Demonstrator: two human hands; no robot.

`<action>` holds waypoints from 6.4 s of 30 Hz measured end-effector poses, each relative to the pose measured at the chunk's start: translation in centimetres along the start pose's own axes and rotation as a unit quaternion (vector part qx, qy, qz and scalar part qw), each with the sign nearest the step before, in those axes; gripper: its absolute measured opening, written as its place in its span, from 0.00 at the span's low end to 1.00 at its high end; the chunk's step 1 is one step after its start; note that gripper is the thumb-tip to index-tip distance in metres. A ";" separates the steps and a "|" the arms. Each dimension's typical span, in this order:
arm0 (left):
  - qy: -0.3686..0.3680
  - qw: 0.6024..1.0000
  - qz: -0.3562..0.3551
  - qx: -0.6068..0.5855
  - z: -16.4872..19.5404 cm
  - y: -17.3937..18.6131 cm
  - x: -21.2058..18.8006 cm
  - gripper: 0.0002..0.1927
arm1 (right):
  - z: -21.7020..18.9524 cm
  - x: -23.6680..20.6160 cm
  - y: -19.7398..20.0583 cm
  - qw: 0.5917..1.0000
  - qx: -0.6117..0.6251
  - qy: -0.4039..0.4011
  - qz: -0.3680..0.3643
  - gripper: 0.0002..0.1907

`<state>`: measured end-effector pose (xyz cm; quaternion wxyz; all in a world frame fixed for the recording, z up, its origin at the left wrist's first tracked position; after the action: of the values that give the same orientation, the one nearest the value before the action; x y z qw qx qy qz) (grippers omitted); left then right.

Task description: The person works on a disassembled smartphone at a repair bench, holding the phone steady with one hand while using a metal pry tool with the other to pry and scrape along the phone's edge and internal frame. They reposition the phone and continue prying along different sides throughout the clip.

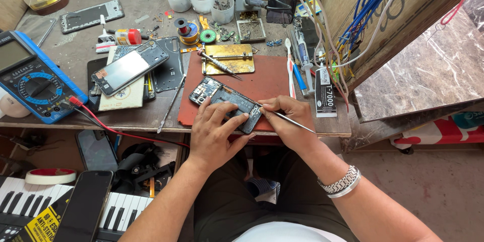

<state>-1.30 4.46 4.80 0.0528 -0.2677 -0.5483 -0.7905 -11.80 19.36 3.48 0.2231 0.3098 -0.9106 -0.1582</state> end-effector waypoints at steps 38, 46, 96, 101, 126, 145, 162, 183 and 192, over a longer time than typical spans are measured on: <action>-0.015 0.996 -0.059 0.067 1.8 1.0 6.1 0.09 | 3.8 -1.0 1.6 0.979 0.196 -0.029 0.049 0.07; -0.021 0.976 -0.170 0.132 1.4 -1.3 9.0 0.04 | 3.8 -1.3 2.1 0.979 0.191 -0.051 0.051 0.08; -0.064 0.998 -0.024 -0.016 1.3 1.5 0.3 0.21 | 0.6 1.0 1.4 0.997 -0.047 -0.045 -0.039 0.09; -0.056 0.998 -0.017 -0.004 0.8 0.7 -0.2 0.18 | 0.6 1.0 1.2 0.997 -0.026 -0.054 -0.039 0.08; -0.050 0.999 0.001 -0.020 0.7 0.6 0.1 0.15 | 0.1 2.7 1.1 0.992 -0.085 -0.071 -0.053 0.09; -0.047 0.999 0.005 -0.018 0.8 0.7 -0.1 0.15 | 0.7 3.3 1.1 0.990 -0.047 -0.103 -0.088 0.09; -0.039 0.999 0.006 -0.022 0.9 0.8 0.2 0.15 | 2.4 3.1 0.2 0.995 0.008 -0.069 -0.068 0.09; -0.042 0.999 0.004 -0.024 1.0 0.7 0.4 0.16 | 1.5 3.6 -0.2 0.995 0.005 -0.034 -0.090 0.09; -0.035 0.999 0.004 -0.017 0.8 0.7 0.2 0.17 | 3.0 2.6 0.0 0.994 0.096 -0.043 -0.035 0.11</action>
<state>-0.89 4.98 5.66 0.0318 -0.2984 -0.5354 -0.7895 -15.17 18.20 1.75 0.1471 0.3546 -0.9189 -0.0914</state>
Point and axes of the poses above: each hand's wrist, its own x-axis towards the middle knuckle, its own y-axis out of the back of the hand, z = x × y, the point moved 9 cm from there along x, towards the middle knuckle, and after that the axes turned 14 degrees about -z, right-handed, at the moved point
